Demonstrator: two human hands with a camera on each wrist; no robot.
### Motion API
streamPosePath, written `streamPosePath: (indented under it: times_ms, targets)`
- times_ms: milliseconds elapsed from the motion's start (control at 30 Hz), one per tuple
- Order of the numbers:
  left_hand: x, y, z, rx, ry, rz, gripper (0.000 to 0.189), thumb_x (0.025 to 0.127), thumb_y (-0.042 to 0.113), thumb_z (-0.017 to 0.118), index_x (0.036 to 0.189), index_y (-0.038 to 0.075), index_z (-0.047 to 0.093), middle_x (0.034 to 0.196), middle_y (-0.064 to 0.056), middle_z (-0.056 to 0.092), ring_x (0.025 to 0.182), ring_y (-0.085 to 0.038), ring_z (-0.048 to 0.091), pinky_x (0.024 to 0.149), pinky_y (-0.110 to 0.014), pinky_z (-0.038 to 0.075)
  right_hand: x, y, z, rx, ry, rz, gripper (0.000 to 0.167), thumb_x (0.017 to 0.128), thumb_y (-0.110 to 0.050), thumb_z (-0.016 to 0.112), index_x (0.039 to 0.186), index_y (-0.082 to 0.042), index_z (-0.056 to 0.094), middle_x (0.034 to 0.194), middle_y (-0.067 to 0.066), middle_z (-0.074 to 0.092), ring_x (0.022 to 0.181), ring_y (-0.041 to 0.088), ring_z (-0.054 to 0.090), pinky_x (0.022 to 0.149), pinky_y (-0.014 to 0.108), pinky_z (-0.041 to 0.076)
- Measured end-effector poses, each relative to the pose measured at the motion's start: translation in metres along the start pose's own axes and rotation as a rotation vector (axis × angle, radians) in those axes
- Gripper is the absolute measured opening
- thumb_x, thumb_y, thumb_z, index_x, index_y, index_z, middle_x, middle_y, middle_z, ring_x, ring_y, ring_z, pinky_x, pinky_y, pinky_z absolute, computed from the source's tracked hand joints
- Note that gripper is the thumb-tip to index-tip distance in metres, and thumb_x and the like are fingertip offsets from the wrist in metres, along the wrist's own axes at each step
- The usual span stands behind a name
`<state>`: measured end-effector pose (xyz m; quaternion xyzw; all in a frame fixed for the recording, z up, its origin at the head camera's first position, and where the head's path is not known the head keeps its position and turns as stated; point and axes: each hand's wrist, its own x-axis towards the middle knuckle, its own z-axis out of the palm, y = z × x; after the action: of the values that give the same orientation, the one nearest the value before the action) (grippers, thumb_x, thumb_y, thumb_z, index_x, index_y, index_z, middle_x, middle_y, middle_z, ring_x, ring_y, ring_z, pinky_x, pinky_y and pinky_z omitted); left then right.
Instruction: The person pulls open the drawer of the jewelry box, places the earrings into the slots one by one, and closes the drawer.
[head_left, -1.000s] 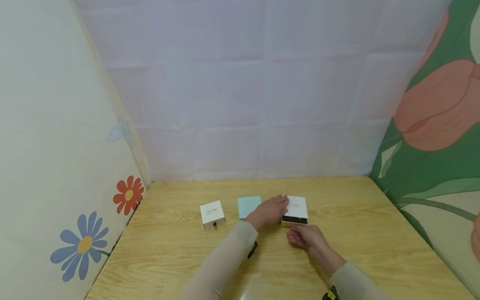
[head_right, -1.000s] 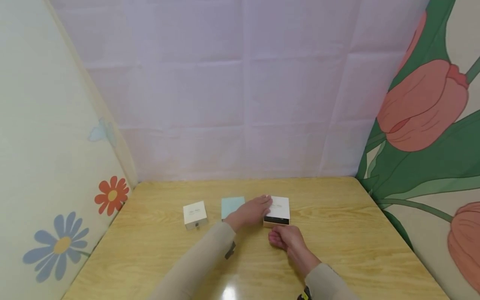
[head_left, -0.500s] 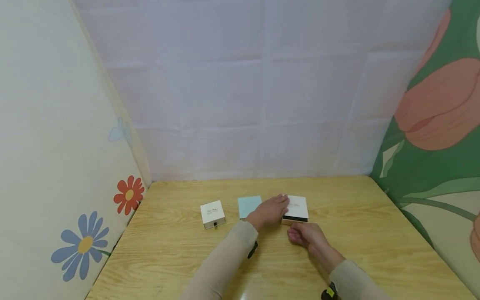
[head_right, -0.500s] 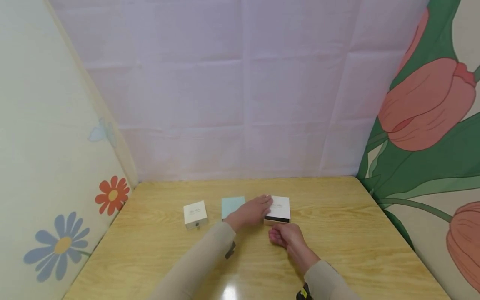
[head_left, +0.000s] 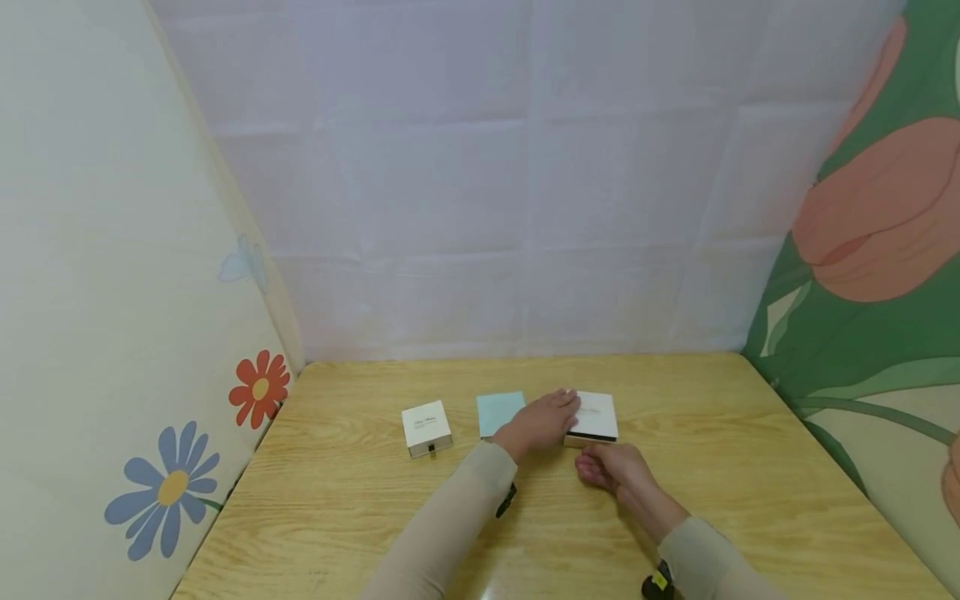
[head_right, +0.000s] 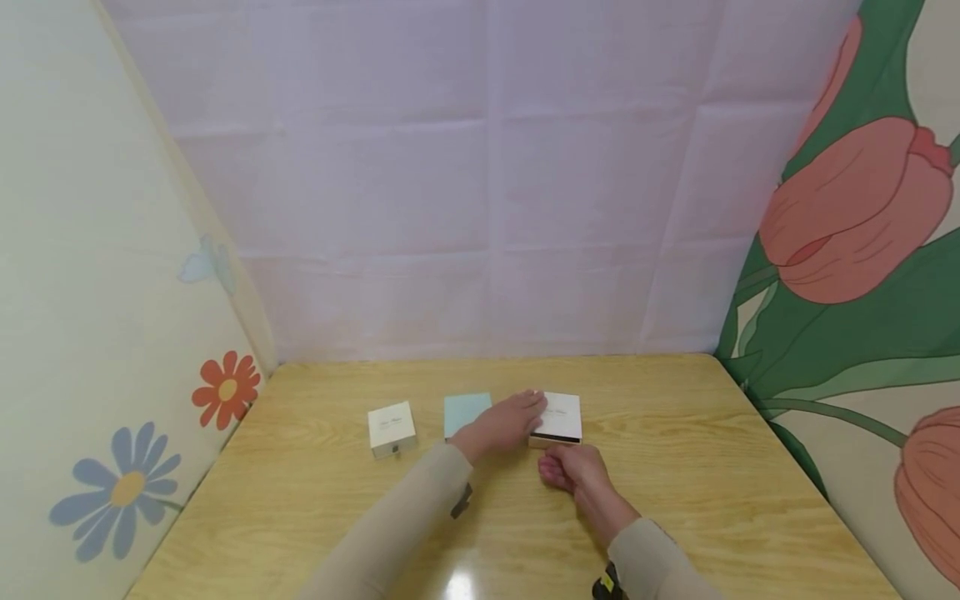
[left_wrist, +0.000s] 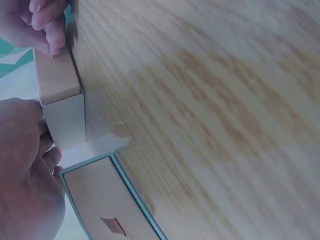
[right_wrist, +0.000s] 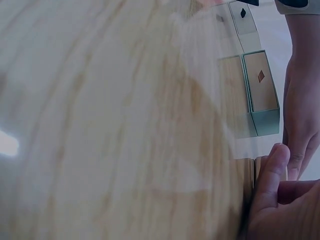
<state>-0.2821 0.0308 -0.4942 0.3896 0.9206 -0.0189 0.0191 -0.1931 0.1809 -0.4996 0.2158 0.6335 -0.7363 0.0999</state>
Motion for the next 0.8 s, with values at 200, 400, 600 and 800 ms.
streamPosePath:
  times_ms: [200,400,600,800]
  targets:
    - [-0.0022,0.0016,-0.0034,-0.01,-0.002,-0.002,0.052,0.113,0.032,0.027,0.161,0.012,0.027,0.168,-0.001,0.023,0.155,-0.017,0.02,0.126,-0.028,0.018,0.0019,-0.0009,0.0007,0.004,0.006,-0.001,0.022,0.1,0.001,0.05,0.11,0.017,0.061,0.071,0.009,0.072,0.064,0.013,0.07,0.062,0.027,0.062]
    - [-0.0031,0.0027,-0.0061,-0.02,-0.009,-0.005,0.052,0.113,0.033,0.028,0.161,0.012,0.027,0.168,0.0,0.022,0.155,-0.016,0.019,0.126,-0.028,0.017,0.004,-0.0008,-0.0002,0.014,-0.002,-0.013,0.022,0.1,0.002,0.05,0.112,0.017,0.06,0.072,0.009,0.072,0.064,0.014,0.071,0.064,0.027,0.063]
    - [-0.0034,0.003,-0.0072,-0.009,-0.002,0.004,0.052,0.113,0.032,0.028,0.161,0.011,0.028,0.167,-0.002,0.024,0.154,-0.017,0.021,0.126,-0.028,0.019,0.0062,-0.0017,0.0002,0.01,0.0,-0.013,0.023,0.101,0.003,0.049,0.115,0.017,0.059,0.072,0.009,0.071,0.063,0.013,0.071,0.063,0.026,0.062]
    - [-0.0048,0.003,-0.0077,-0.014,-0.003,0.002,0.052,0.113,0.032,0.029,0.161,0.011,0.029,0.167,-0.002,0.024,0.154,-0.018,0.021,0.126,-0.029,0.018,0.0063,-0.0024,0.0002,0.013,-0.005,-0.013,0.023,0.1,0.004,0.049,0.116,0.019,0.058,0.07,0.008,0.071,0.062,0.013,0.07,0.063,0.026,0.062]
